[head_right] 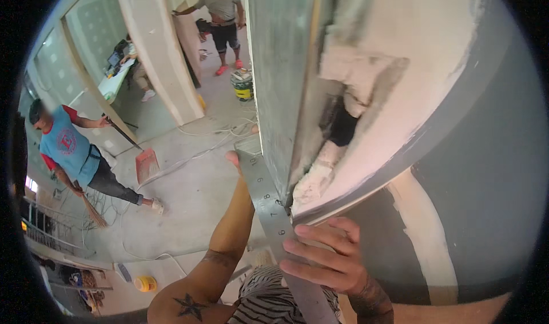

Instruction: The person measures a drywall corner using a metal ruler, drills holes into the wall using an electric drill, and moves the scaffolding to measure another section of the wall.

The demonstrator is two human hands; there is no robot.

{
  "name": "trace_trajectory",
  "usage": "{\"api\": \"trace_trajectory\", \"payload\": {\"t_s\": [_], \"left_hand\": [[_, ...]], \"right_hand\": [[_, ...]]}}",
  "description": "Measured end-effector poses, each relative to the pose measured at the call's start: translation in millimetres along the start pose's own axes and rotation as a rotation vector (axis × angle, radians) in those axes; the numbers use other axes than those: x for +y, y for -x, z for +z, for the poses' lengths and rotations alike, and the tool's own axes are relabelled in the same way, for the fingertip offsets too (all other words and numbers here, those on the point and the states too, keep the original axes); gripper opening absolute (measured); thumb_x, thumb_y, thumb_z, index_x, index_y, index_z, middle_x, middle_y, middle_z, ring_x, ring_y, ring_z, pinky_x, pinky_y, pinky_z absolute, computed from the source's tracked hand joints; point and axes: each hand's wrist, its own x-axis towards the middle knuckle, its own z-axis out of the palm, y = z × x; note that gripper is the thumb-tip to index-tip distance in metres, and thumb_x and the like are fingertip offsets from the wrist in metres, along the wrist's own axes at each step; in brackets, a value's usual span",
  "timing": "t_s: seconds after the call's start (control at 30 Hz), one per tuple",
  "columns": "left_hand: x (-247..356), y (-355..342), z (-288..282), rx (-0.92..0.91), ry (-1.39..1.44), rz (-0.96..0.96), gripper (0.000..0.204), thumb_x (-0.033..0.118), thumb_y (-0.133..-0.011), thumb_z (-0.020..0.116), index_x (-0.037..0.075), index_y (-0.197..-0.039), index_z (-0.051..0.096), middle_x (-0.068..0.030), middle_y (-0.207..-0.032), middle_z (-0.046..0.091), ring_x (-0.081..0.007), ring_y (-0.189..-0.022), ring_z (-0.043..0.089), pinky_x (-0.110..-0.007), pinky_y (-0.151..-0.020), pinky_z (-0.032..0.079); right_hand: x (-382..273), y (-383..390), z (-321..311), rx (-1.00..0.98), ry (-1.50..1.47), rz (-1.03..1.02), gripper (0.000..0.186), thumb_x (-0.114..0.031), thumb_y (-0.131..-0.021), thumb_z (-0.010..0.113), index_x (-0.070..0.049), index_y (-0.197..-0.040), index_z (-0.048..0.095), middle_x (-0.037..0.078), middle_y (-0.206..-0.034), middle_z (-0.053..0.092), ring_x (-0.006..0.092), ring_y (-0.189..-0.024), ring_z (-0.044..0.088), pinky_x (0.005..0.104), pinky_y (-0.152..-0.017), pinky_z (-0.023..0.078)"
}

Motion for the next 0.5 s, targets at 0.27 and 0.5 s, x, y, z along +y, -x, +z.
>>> {"api": "trace_trajectory", "payload": {"t_s": [0.27,0.5], "left_hand": [[12.0,-1.9,-0.3,-0.104,0.031,-0.066,0.09,0.087,-0.065,0.051,0.011,-0.115,0.047,-0.0146,-0.128,0.045,-0.0249,-0.119,0.044,-0.04,-0.099,0.038],[30.9,4.4,6.5,-0.101,-0.021,-0.137,0.091,0.085,-0.065,0.054,0.011,-0.119,0.047,-0.019,-0.14,0.037,-0.0303,-0.135,0.031,-0.043,-0.107,0.031]], "right_hand": [[-13.9,-7.9,-12.6,-0.086,0.089,-0.006,0.018,-0.016,-0.082,0.068,-0.025,-0.097,0.069,-0.004,-0.109,0.069,0.0152,-0.101,0.067,0.0365,-0.096,0.042],[-25.7,-10.5,-16.9,-0.108,0.11,-0.014,0.017,-0.016,-0.082,0.068,-0.024,-0.096,0.07,-0.004,-0.104,0.071,0.0143,-0.098,0.068,0.0334,-0.092,0.046]]}}
